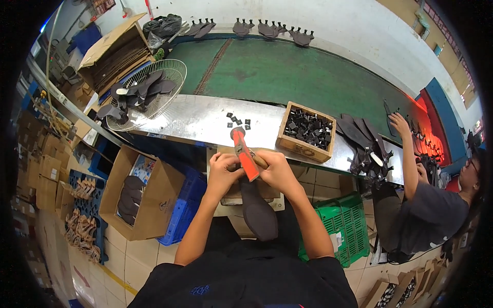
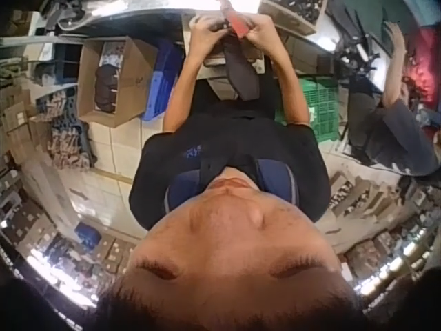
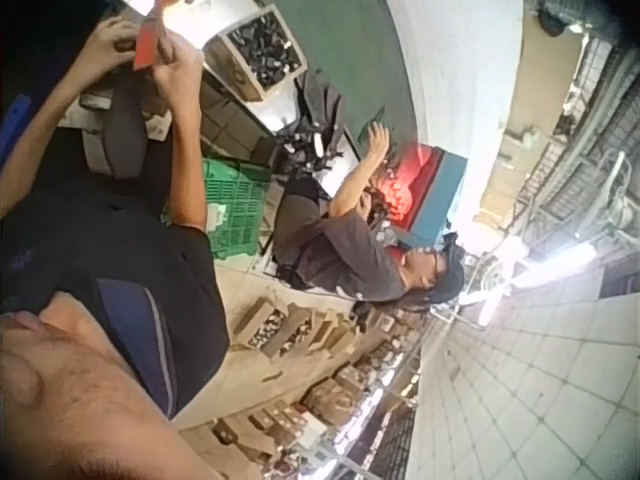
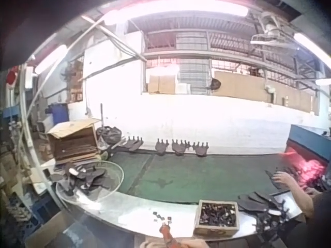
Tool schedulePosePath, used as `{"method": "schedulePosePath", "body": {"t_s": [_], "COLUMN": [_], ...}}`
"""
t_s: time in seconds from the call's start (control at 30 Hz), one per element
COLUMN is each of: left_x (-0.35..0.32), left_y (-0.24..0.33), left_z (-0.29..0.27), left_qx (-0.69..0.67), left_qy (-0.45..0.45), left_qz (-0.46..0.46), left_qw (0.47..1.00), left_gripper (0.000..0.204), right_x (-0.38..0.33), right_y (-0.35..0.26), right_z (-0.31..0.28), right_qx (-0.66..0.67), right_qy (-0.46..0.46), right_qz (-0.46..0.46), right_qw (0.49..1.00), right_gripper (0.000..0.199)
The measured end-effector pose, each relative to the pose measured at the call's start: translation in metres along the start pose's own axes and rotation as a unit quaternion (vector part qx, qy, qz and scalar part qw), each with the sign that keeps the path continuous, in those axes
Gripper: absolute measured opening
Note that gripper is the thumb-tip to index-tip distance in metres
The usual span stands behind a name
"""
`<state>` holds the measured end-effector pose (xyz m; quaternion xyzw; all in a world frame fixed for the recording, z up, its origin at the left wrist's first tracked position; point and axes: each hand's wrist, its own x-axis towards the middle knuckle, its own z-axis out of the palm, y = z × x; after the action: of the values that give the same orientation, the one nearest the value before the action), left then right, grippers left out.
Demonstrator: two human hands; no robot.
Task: Attaching small plastic components to shoe soles using a hammer.
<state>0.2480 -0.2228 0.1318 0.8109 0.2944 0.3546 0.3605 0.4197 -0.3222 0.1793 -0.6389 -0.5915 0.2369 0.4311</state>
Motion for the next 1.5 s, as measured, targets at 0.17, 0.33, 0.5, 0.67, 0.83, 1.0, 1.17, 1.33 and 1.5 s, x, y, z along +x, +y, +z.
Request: {"method": "schedulePosePath", "body": {"t_s": [0.17, 0.33, 0.5, 0.67, 0.83, 1.0, 1.17, 1.33, 1.5], "left_x": [-0.001, 0.005, 0.007, 0.012, 0.013, 0.007, -0.004, -0.005, -0.002], "left_y": [-0.001, 0.007, 0.004, -0.004, -0.008, -0.004, 0.005, -0.013, 0.005], "left_z": [-0.005, -0.013, -0.011, -0.013, -0.012, -0.019, -0.019, -0.015, -0.027], "left_qx": [-0.031, -0.108, -0.161, -0.143, -0.15, -0.095, 0.078, 0.067, 0.098], "left_qy": [-0.007, -0.034, -0.028, -0.08, -0.085, -0.109, -0.149, -0.191, -0.188], "left_qz": [0.008, -0.008, 0.003, -0.001, 0.013, -0.017, 0.022, -0.017, 0.028], "left_qw": [0.999, 0.994, 0.986, 0.986, 0.985, 0.989, 0.985, 0.979, 0.977], "left_gripper": [0.026, 0.026, 0.024, 0.028, 0.027, 0.046, 0.119, 0.087, 0.073], "right_x": [0.001, -0.005, -0.039, -0.075, -0.074, -0.076, -0.09, -0.065, -0.092], "right_y": [-0.025, -0.033, -0.076, -0.101, -0.089, -0.126, -0.113, -0.112, -0.111], "right_z": [0.0, 0.0, -0.007, -0.014, 0.005, -0.023, -0.016, -0.019, -0.023], "right_qx": [-0.091, -0.143, 0.196, -0.029, -0.074, -0.092, -0.089, -0.086, -0.117], "right_qy": [0.027, 0.038, 0.063, 0.085, 0.053, 0.098, 0.17, 0.055, 0.078], "right_qz": [-0.109, -0.139, 0.138, -0.014, 0.006, -0.029, -0.225, -0.003, -0.11], "right_qw": [0.989, 0.979, 0.969, 0.996, 0.996, 0.991, 0.955, 0.995, 0.984], "right_gripper": [0.02, 0.024, 0.034, 0.045, 0.052, 0.045, 0.037, 0.035, 0.04]}}
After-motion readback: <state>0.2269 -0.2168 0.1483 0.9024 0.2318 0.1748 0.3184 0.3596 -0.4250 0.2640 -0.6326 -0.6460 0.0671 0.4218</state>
